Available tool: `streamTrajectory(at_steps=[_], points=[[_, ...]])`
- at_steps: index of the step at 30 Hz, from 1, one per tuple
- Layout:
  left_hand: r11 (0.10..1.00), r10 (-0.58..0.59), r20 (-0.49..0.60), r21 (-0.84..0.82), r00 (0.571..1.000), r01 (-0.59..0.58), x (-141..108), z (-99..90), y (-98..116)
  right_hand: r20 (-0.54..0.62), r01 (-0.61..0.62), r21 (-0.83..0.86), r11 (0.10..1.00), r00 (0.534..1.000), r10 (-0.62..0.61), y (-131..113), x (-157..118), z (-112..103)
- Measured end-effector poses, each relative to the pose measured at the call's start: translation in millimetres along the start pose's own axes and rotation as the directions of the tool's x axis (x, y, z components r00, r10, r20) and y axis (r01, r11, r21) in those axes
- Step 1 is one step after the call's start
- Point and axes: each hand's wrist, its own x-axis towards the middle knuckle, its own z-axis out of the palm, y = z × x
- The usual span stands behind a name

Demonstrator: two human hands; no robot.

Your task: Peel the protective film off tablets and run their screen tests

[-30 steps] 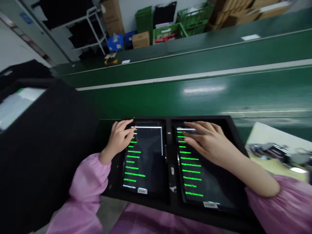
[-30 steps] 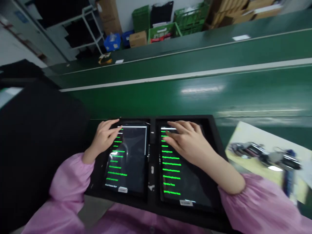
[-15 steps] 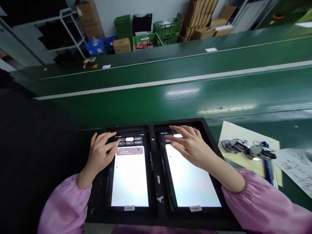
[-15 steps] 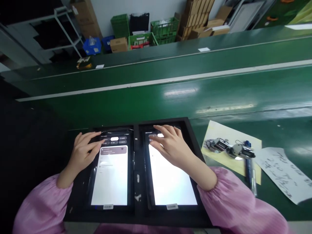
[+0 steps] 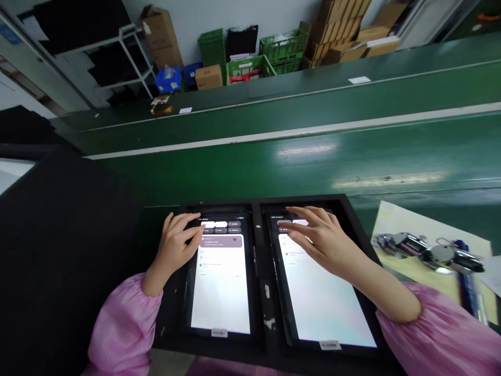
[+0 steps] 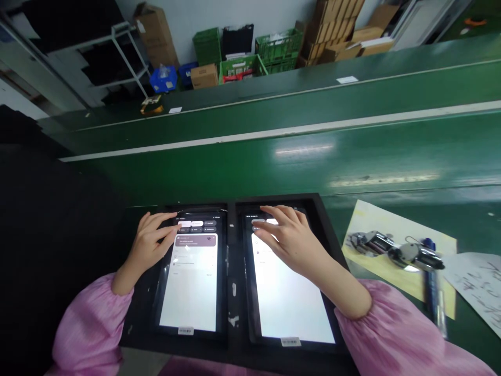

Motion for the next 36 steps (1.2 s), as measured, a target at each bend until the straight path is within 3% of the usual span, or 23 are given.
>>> streamTrajectory(at_steps=[5,8,11,15,20,25,29,36], points=[[1.0,0.01,-0.002,-0.003,1.0,-0.01,1,1.3,-1,-0.02,0.026,-0.036,0.999,0.999,-0.027,1,6,0],[1.0,0.015,-0.072,0.014,0.997,-0.014,-1,-1.1,-3,-0.179,-0.01,-0.04,0.999,0.984,0.003,5,5,-15],[0.999,0.004,-0.17,0.044,0.985,0.003,-8,-8.8,-1,-0.371,-0.096,0.016,0.995,0.924,0.095,12,-13,-39],[0.997,0.044,-0.124,0.068,0.991,-0.035,-9,-22.3,15,-0.363,-0.11,0.048,0.993,0.924,0.12,23,-53,-56],[0.986,0.165,-0.029,0.024,0.986,-0.164,11,-24.2,49,-0.257,-0.184,0.079,0.98,0.946,0.198,34,-82,-38],[0.962,0.261,-0.054,-0.069,0.964,-0.264,4,-8.8,73,-0.307,-0.269,0.03,0.963,0.914,0.265,29,-93,-9],[0.95,0.295,-0.111,-0.077,0.949,-0.304,-8,-1.7,69,-0.336,-0.314,0.011,0.95,0.893,0.299,25,-95,0],[0.962,0.238,-0.178,-0.097,0.955,-0.257,-6,1.6,53,-0.316,-0.337,0.055,0.94,0.887,0.336,29,-97,2]])
